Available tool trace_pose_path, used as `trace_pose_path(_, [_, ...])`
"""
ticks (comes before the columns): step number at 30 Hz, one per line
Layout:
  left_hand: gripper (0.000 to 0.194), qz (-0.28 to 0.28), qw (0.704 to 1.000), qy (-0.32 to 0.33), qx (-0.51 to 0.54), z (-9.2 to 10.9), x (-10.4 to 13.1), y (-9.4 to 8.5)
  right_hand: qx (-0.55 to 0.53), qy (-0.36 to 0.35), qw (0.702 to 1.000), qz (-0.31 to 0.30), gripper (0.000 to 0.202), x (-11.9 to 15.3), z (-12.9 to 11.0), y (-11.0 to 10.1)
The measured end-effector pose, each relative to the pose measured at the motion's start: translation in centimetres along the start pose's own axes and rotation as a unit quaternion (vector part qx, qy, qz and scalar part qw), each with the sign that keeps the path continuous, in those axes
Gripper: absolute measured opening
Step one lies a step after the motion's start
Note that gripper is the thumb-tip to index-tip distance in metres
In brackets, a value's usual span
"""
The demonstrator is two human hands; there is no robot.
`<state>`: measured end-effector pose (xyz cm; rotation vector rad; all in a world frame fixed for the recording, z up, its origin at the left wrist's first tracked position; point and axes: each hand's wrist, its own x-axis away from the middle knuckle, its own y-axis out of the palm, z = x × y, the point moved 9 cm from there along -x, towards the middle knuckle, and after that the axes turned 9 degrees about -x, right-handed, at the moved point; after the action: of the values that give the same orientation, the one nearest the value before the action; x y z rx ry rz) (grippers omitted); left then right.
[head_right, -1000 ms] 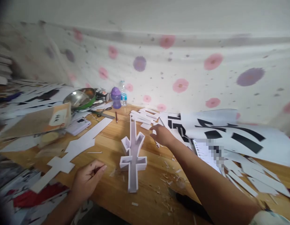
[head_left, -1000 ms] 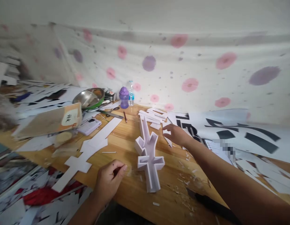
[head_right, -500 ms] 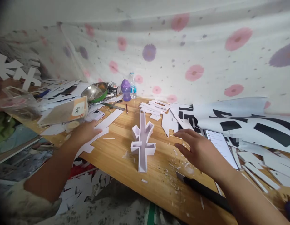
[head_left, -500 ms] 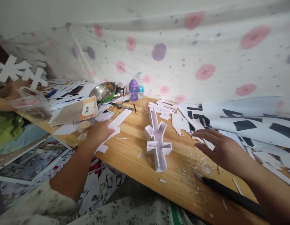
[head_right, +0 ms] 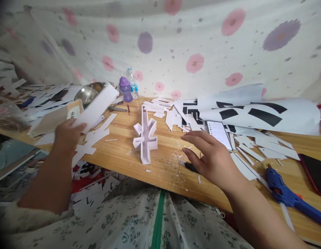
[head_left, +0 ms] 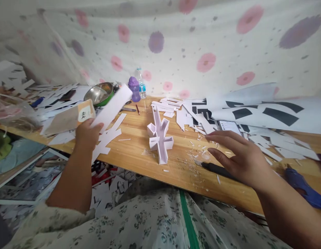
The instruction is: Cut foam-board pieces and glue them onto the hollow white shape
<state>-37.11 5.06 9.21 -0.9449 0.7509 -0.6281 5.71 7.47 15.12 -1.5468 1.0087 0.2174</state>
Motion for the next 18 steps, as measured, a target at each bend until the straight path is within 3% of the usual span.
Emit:
trace_pose_path(2, [0.04, 0.053, 0.998, -0.01, 0.028, 1.2, 3.2, -2.6, 0.028, -0.027, 0.998, 0.055, 0.035, -0.4, -1.8, -1.0])
trace_pose_path(3, [0.033, 0.078, 0.995, 0.021, 0.054, 2.7, 5.0, -3.7, 0.049, -0.042, 0.994, 0.086, 0.04, -0.6, -2.9, -1.5])
trace_pose_path(4, [0.024, 0.079, 0.99, 0.092, 0.069, 5.1, 6.8, -4.1, 0.066, -0.055, 0.99, 0.109, 0.045, -0.7, -4.1, -1.7])
trace_pose_path(7, [0.015, -0.016, 0.925, 0.363, 0.111, 13.3, 13.5, -2.3, 0.066, -0.114, 0.988, 0.086, 0.049, -0.6, -7.4, 0.0])
trace_pose_path(9, [0.017, -0.065, 0.891, 0.43, 0.133, 16.0, 16.8, -0.4, 0.058, -0.133, 0.989, 0.01, 0.043, 0.0, -8.6, 2.7])
trace_pose_path(13, [0.011, -0.074, 0.885, 0.427, 0.17, 16.8, 19.2, 2.6, 0.035, -0.085, 0.992, -0.089, 0.019, 2.2, -7.2, 6.6])
trace_pose_path(18, [0.005, -0.008, 0.885, 0.392, 0.251, 14.7, 17.6, 2.8, 0.053, -0.034, 0.992, -0.112, 0.012, 3.7, -3.5, 7.1])
